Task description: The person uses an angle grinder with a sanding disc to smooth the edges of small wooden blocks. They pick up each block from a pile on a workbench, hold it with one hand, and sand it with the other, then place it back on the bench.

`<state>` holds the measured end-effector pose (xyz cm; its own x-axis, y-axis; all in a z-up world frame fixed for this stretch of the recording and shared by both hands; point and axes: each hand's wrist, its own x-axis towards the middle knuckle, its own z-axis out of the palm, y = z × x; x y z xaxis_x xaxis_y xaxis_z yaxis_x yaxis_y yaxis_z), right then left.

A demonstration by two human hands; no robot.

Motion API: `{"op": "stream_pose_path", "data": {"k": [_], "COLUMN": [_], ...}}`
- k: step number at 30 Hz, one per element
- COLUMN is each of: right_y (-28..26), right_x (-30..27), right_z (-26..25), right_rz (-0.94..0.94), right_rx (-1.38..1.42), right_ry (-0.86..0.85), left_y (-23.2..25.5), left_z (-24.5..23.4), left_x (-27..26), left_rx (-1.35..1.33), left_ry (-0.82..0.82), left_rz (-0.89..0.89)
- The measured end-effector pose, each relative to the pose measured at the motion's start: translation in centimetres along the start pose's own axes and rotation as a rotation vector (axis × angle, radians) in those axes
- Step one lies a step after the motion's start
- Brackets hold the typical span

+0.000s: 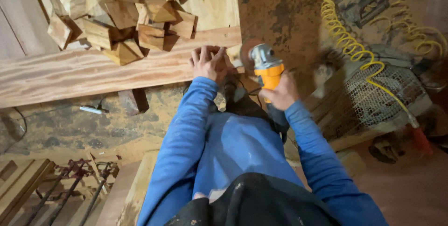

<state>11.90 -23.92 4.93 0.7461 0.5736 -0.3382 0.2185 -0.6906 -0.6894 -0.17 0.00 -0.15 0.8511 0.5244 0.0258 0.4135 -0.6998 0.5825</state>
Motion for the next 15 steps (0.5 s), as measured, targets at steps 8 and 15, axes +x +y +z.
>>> {"op": "stream_pose_path", "data": {"k": [8,15], "right_y": [-0.4,-0.7], "right_x": [-1.1,-2.4], "right_z": [-1.9,-3.0], "right_rz": [0.076,0.148], "right_rx": [0.157,0.141], "right_ry": [0.01,-0.007], "left_y": [1.1,3.5], "left_z": [-0.4,0.7], "left_x": [0.1,0.0], "left_rx": [0.022,-0.07], "left_ry": [-0.024,-0.006], "left_rz": [-0.071,-0.261]}}
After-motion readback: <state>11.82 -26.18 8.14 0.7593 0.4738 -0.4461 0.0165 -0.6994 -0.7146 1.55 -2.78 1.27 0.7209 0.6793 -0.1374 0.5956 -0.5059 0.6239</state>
